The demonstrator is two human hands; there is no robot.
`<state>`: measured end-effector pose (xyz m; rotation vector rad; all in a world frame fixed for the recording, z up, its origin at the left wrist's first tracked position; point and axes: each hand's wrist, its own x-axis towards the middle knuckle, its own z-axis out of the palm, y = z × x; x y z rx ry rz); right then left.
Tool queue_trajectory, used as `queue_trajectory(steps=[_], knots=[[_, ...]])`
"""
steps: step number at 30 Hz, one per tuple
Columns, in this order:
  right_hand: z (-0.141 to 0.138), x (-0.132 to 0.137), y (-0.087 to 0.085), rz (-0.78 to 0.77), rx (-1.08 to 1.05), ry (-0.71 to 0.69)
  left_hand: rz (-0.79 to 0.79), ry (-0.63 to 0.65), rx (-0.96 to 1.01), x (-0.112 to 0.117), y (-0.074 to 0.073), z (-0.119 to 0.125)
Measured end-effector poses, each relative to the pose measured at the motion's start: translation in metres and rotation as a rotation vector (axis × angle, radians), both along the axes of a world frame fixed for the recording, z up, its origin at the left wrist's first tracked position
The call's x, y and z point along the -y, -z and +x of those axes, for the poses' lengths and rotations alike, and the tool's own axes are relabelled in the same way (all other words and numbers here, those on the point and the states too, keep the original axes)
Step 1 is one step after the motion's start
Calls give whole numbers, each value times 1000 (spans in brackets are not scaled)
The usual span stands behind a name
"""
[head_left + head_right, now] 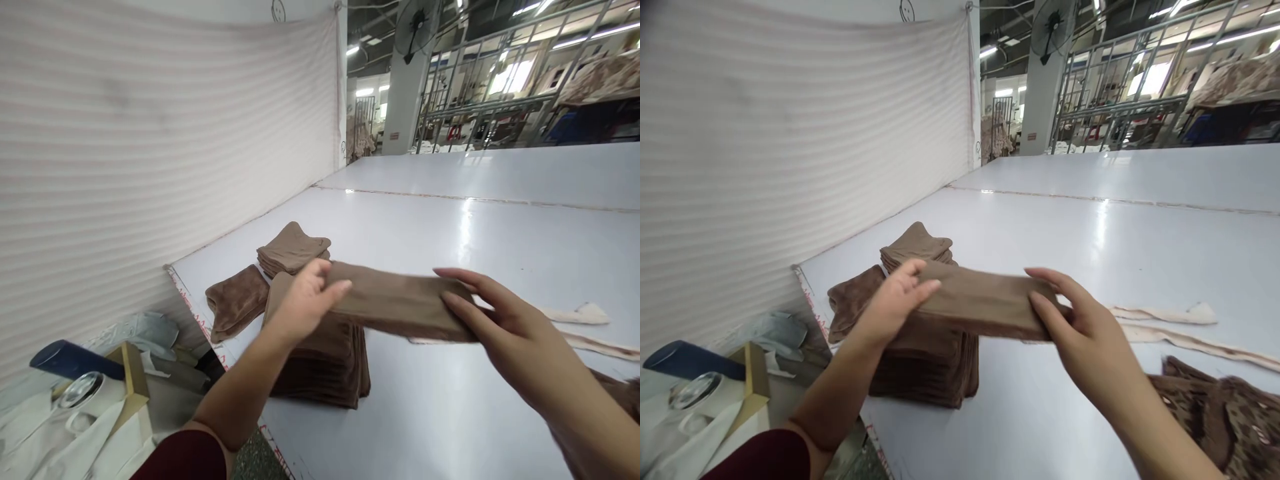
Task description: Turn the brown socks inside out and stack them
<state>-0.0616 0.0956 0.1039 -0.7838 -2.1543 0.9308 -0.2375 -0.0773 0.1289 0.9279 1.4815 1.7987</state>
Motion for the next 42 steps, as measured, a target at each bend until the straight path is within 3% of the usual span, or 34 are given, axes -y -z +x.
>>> queue_trajectory(steps=[2,3,7,10,13,16,18,20,22,25,30,33,37,39,42], knots=[[-34,17,-14,-125,-54,-79,-10,-159,-86,22,-6,-20],[-49,26,-12,-169,-42,-165,-45,-213,-114,34,-3,-28],[-84,60,34,-143,85,-328,-395,-397,-228,80,41,-47],[-85,78,68,-87,204,-368,-748,-361,-439,104,73,-52],[-75,90,73,-28,317,-409,-963,-284,-709,115,78,-53],[-70,94,60,138,419,-343,-1005,-389,-910,111,63,-55],[-76,96,52,345,408,-267,-894,-481,-1041,99,54,-58],[-88,97,48,509,321,-262,-747,-440,-1171,82,56,-61],[-102,100,50,528,232,-342,-676,-316,-1276,65,67,-65],[-119,101,67,453,204,-434,-742,-223,-1377,47,99,-76],[-121,103,110,344,290,-356,-791,-177,-1498,39,150,-97],[-111,104,115,319,281,-348,-753,-203,-1559,42,163,-103],[-68,88,103,303,234,-260,-726,-207,-1592,49,155,-109],[-22,68,103,265,240,-85,-701,-234,-1574,53,145,-111],[80,33,112,176,304,313,-517,-314,-1488,53,128,-102]])
